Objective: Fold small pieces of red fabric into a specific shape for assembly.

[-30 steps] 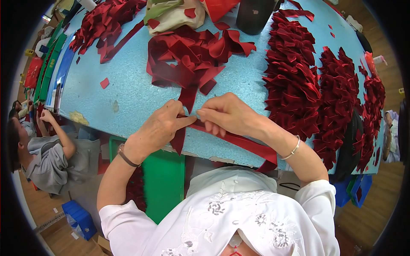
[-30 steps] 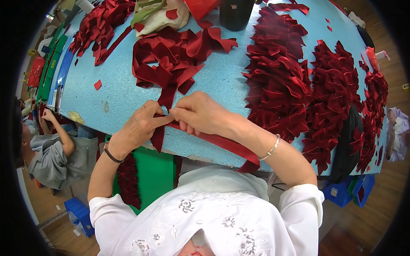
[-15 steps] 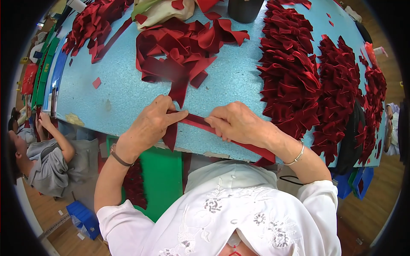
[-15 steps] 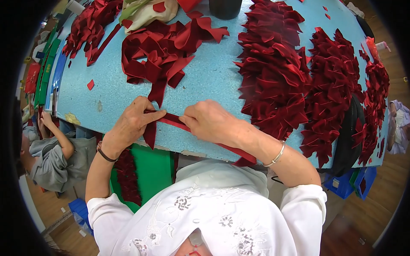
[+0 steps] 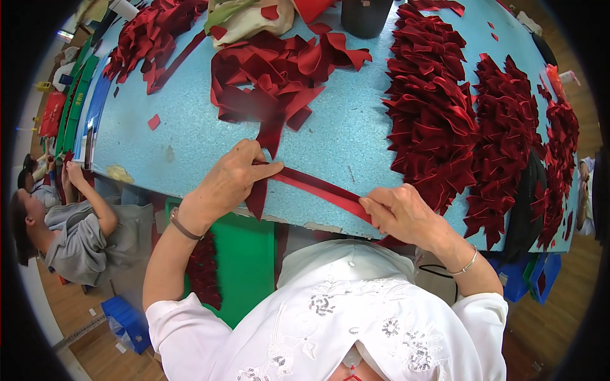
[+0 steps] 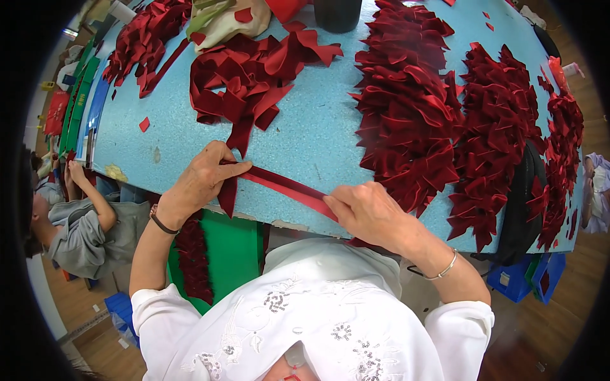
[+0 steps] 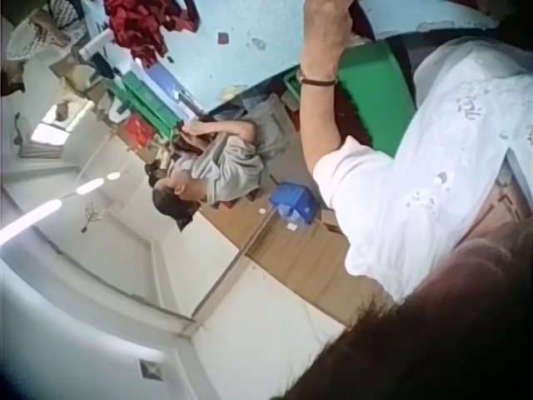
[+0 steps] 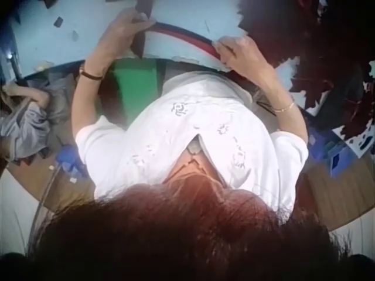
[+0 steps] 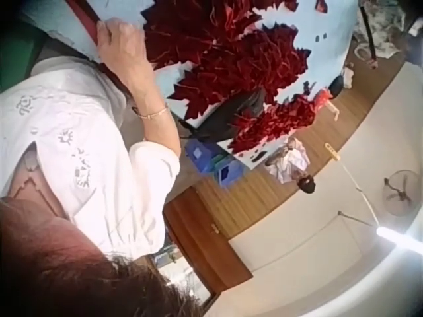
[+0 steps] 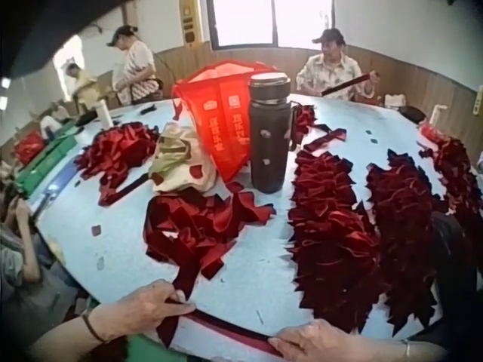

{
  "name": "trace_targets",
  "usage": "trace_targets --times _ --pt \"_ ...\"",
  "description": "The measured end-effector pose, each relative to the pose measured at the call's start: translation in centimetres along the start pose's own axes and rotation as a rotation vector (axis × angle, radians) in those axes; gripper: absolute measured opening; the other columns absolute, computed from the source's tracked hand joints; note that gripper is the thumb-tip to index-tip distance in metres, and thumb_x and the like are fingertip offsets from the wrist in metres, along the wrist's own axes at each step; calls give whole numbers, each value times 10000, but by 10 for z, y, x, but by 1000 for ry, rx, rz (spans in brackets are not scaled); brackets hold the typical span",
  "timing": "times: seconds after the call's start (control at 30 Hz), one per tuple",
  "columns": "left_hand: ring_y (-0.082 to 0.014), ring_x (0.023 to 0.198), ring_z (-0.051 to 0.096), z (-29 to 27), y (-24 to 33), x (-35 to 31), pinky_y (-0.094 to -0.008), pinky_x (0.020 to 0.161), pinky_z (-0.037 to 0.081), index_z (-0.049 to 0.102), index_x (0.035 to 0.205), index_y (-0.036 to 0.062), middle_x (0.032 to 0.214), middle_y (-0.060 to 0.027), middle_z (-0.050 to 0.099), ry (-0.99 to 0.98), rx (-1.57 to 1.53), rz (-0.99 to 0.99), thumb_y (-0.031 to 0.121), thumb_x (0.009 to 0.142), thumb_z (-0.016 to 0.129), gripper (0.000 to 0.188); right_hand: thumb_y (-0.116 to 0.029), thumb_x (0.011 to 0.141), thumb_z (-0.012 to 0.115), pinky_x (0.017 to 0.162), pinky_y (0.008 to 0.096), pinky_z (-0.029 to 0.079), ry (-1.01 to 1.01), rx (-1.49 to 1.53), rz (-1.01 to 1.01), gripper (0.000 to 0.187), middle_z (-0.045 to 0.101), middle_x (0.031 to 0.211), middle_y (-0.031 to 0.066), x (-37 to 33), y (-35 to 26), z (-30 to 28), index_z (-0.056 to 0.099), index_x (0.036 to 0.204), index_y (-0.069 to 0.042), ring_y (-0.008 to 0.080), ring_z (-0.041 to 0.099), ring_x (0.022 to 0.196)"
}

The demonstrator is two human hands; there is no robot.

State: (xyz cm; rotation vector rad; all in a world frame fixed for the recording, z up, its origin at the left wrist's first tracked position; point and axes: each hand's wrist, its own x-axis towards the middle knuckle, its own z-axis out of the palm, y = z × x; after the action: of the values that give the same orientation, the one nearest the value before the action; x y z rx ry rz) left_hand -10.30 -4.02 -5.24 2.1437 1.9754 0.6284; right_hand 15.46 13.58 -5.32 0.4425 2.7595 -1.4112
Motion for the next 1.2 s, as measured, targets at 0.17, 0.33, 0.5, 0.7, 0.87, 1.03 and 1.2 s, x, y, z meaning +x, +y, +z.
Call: trace_targets --times 0.17,0.33,0.5,0.7,0.87,1.03,1.2 --pt "-249 760 525 2 -3 -1 -341 659 462 696 988 63 791 -101 506 11 -44 -5 -118 686 583 370 -133 899 549 446 322 455 -17 223 144 252 574 559 127 -9 -2 -5 590 719 39 222 579 476" --pt "-235 740 537 0 -8 -4 -327 640 450 689 1024 82 782 -92 536 34 -157 -19 -119 707 607 385 -163 933 542 436 235 475 -129 428 218 265 604 589 44 -8 -8 -15 622 760 21 97 582 484" --pt "-216 719 547 -12 6 -6 -313 629 445 670 1056 72 787 -91 555 53 -260 -151 -106 710 631 391 -150 925 557 452 207 465 -40 543 91 231 599 604 31 0 -8 -31 625 785 21 69 569 510" --pt "-204 700 564 -38 24 0 -294 627 450 650 1070 33 793 -93 596 22 -213 -239 -83 704 661 385 -148 917 568 545 206 473 175 584 -73 190 620 682 31 32 -8 -33 628 866 25 68 573 599" --pt "-192 716 606 -50 43 4 -269 647 470 651 1055 15 808 -97 641 63 -311 -224 -67 694 686 372 -194 921 575 667 225 472 98 620 -148 231 636 778 33 66 -16 -10 626 969 27 78 570 749" --pt "-168 726 625 -59 60 10 -254 658 482 659 1037 13 830 -97 656 35 -396 -257 -57 689 700 357 -260 915 594 684 229 443 -123 719 -208 300 626 804 16 81 -25 8 637 1016 20 78 528 796" --pt "-143 726 620 -63 66 12 -240 646 485 677 983 -7 832 -87 656 10 -505 -349 -72 696 697 295 -291 897 622 624 226 417 -313 733 -68 318 615 786 -7 73 -33 5 665 990 9 68 497 727"
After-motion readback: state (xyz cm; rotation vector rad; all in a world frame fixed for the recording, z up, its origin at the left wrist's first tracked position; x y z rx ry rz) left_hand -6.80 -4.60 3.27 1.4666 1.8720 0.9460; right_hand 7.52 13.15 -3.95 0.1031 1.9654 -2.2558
